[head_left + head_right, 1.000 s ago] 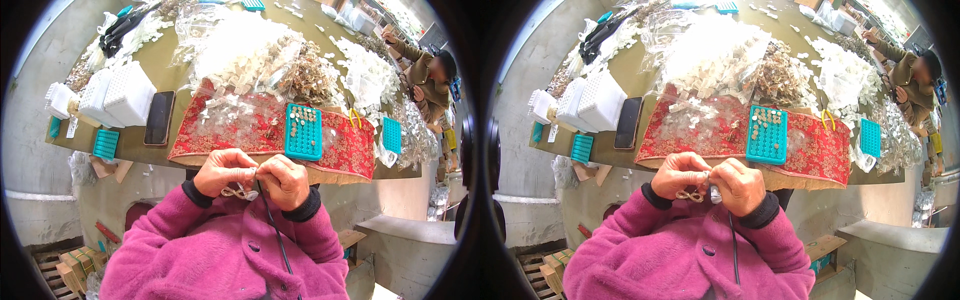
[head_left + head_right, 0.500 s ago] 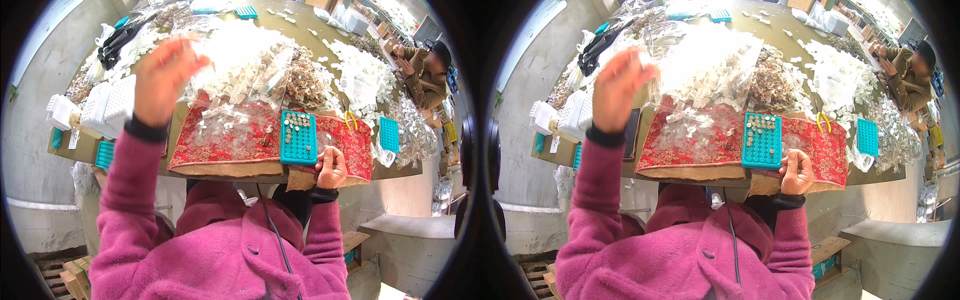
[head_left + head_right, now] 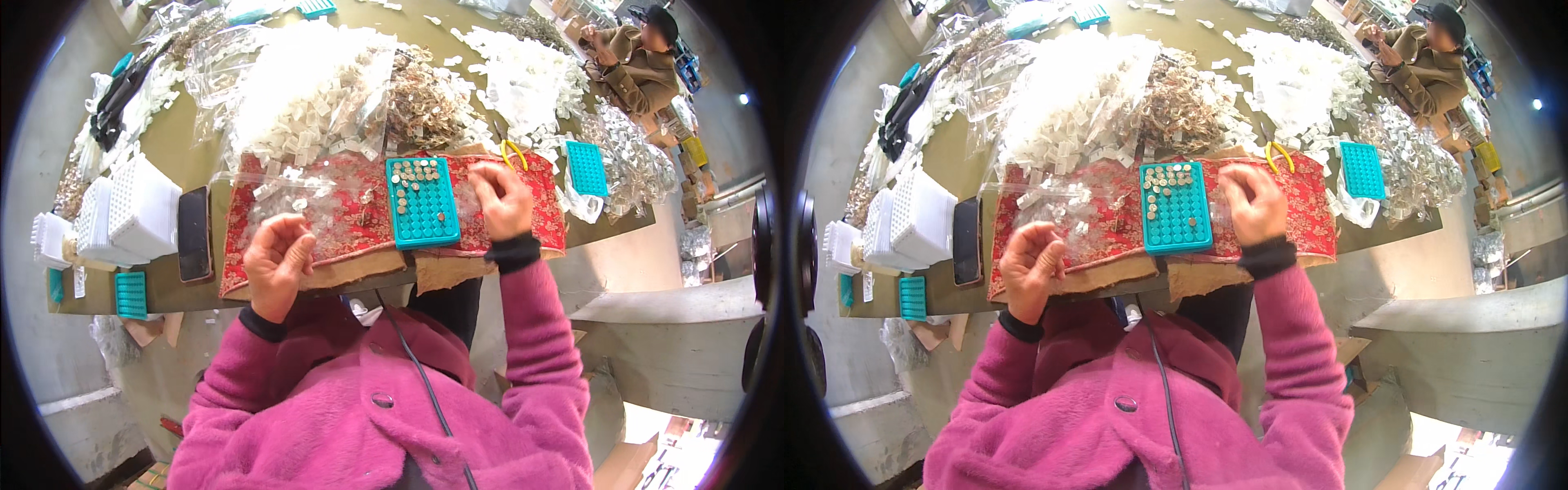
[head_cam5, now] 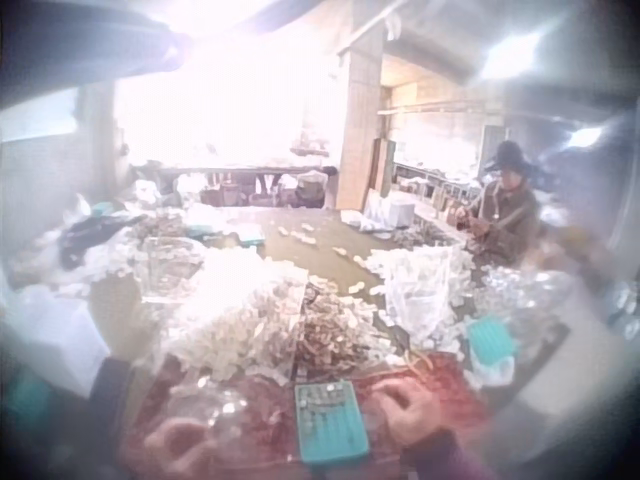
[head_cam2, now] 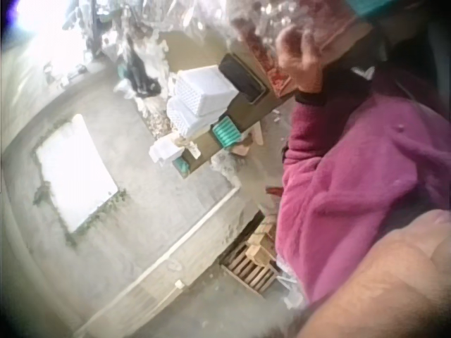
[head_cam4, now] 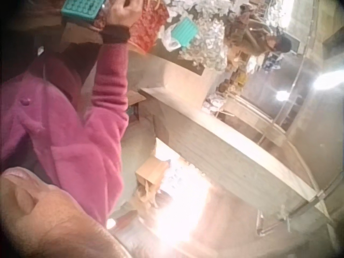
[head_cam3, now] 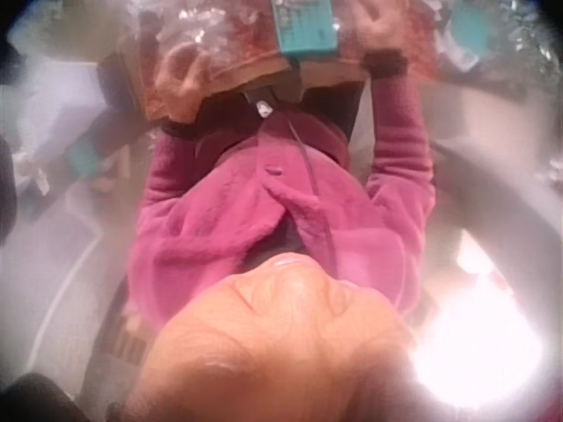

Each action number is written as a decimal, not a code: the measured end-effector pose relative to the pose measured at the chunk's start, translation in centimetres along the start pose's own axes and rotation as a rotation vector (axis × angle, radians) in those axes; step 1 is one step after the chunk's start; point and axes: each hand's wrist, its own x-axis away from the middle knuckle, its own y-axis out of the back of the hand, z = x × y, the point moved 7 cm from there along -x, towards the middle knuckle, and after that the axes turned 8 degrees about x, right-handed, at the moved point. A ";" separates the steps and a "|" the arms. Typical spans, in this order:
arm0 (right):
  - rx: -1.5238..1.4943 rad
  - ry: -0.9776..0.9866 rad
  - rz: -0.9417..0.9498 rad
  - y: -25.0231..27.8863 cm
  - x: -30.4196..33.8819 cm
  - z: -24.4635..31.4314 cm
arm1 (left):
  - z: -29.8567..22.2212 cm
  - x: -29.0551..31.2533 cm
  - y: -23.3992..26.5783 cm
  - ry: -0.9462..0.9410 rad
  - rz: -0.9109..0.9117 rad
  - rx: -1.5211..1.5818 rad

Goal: The person assembles small white plastic components by hand, inserting pins and snapping pieces together. They occasionally use pliers to adjust or trim parts. The assembled units are placed into a blue tray on the table.

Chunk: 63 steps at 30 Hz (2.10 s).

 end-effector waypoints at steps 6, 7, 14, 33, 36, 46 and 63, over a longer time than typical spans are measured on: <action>0.558 0.320 0.220 -5.6 -7.8 -1.3 | 2.3 1.9 -0.1 -0.022 -0.005 -0.107; 0.632 0.391 0.228 -6.4 -8.2 -1.2 | 2.5 1.9 0.0 -0.013 -0.010 -0.107; 0.661 0.371 0.131 -5.4 -9.2 -2.4 | 2.6 1.9 0.4 -0.036 0.003 -0.101; 0.531 0.013 0.083 1.4 4.7 -1.3 | -0.2 -1.0 -6.4 -0.345 0.173 -0.968; 0.575 0.021 0.074 1.7 5.4 -1.0 | 1.5 -2.5 -8.0 -0.320 0.180 -1.163; 0.208 0.286 0.004 -0.8 8.0 10.5 | -1.3 -1.7 -6.0 -0.385 0.073 -0.822; -0.560 -0.208 0.594 -10.8 10.6 12.5 | -3.3 2.7 -2.1 -0.171 0.194 -0.181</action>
